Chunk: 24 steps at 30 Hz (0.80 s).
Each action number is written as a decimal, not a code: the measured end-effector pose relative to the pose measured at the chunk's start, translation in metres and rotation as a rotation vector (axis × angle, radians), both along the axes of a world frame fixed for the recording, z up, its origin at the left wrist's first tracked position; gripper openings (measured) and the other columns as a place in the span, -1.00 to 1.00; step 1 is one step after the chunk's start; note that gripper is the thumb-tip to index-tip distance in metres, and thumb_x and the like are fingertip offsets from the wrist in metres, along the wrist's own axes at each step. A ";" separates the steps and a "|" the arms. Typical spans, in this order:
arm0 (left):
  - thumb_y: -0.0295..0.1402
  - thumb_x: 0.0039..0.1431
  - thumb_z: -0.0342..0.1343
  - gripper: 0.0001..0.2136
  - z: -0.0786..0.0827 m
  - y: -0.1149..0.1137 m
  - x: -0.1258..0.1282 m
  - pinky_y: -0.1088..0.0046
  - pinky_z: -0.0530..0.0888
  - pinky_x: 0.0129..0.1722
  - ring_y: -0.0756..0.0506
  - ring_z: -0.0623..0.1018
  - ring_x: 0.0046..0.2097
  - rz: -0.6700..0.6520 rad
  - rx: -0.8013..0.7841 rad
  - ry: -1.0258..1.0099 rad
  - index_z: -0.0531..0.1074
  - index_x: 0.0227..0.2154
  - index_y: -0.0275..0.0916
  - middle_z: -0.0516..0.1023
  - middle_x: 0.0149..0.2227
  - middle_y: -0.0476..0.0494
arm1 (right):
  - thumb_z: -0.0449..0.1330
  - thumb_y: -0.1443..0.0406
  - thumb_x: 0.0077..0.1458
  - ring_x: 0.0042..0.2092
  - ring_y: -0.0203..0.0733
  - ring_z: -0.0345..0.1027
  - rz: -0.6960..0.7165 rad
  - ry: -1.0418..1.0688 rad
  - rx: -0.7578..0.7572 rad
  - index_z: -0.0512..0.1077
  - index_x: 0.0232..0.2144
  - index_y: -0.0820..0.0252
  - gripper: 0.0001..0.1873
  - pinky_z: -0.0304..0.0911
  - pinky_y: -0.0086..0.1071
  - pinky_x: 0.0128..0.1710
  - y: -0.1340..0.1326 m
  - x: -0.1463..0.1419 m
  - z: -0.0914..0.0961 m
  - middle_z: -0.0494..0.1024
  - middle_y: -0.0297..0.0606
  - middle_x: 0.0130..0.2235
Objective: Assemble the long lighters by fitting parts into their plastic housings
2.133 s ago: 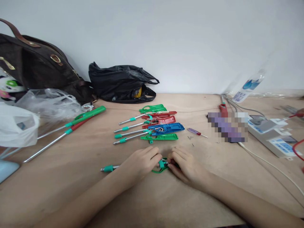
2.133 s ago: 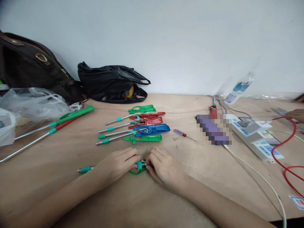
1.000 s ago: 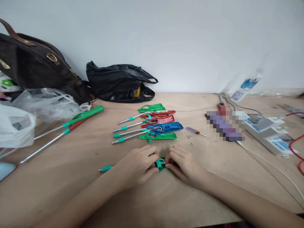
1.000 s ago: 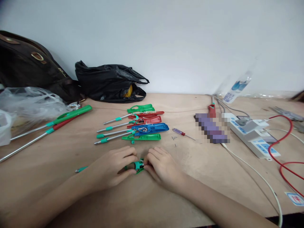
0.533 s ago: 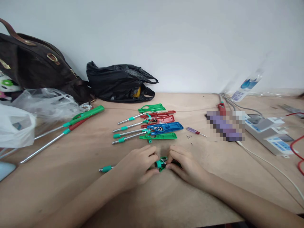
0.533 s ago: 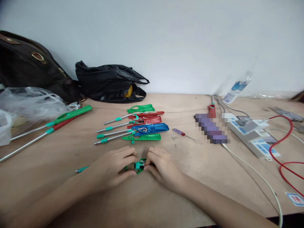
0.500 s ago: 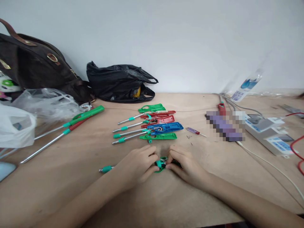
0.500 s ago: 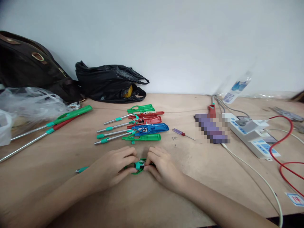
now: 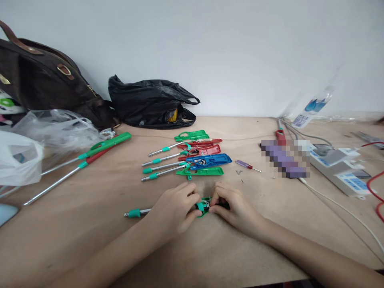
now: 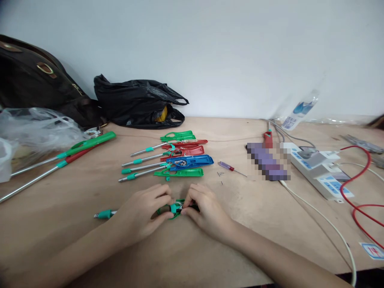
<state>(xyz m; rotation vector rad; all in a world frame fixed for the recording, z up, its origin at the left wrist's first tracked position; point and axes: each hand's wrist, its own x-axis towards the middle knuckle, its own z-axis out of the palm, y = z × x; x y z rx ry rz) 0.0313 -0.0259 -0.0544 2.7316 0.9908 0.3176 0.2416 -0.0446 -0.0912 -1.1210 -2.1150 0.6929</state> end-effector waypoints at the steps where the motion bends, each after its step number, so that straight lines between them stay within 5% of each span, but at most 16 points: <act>1: -0.46 0.12 0.11 -0.94 0.000 -0.001 0.000 0.46 0.25 -0.45 -0.06 0.41 -0.31 0.014 0.003 0.005 0.33 -0.42 -0.23 0.42 -0.30 -0.04 | 0.21 0.48 0.04 -0.36 -0.24 0.25 -0.012 0.009 -0.009 0.29 -0.48 0.15 -0.81 0.14 -0.40 -0.41 0.000 0.000 0.000 0.38 -0.36 -0.42; 15: -0.45 0.11 0.12 -0.89 -0.004 -0.011 0.005 0.43 0.30 -0.44 -0.08 0.41 -0.33 0.122 0.102 0.030 0.30 -0.47 -0.23 0.41 -0.34 -0.04 | 0.22 0.42 0.09 -0.35 -0.25 0.26 0.029 -0.055 0.052 0.29 -0.46 0.15 -0.83 0.17 -0.41 -0.40 0.000 0.003 0.001 0.36 -0.36 -0.41; 24: -0.45 0.16 0.15 -0.96 -0.004 -0.008 0.004 0.44 0.33 -0.42 -0.09 0.42 -0.28 0.045 0.089 0.167 0.40 -0.38 -0.25 0.43 -0.29 -0.08 | 0.06 0.39 0.22 -0.34 -0.14 0.27 0.143 -0.304 0.477 0.38 -0.41 0.23 -0.84 0.19 -0.33 -0.43 -0.005 0.002 0.004 0.42 -0.19 -0.38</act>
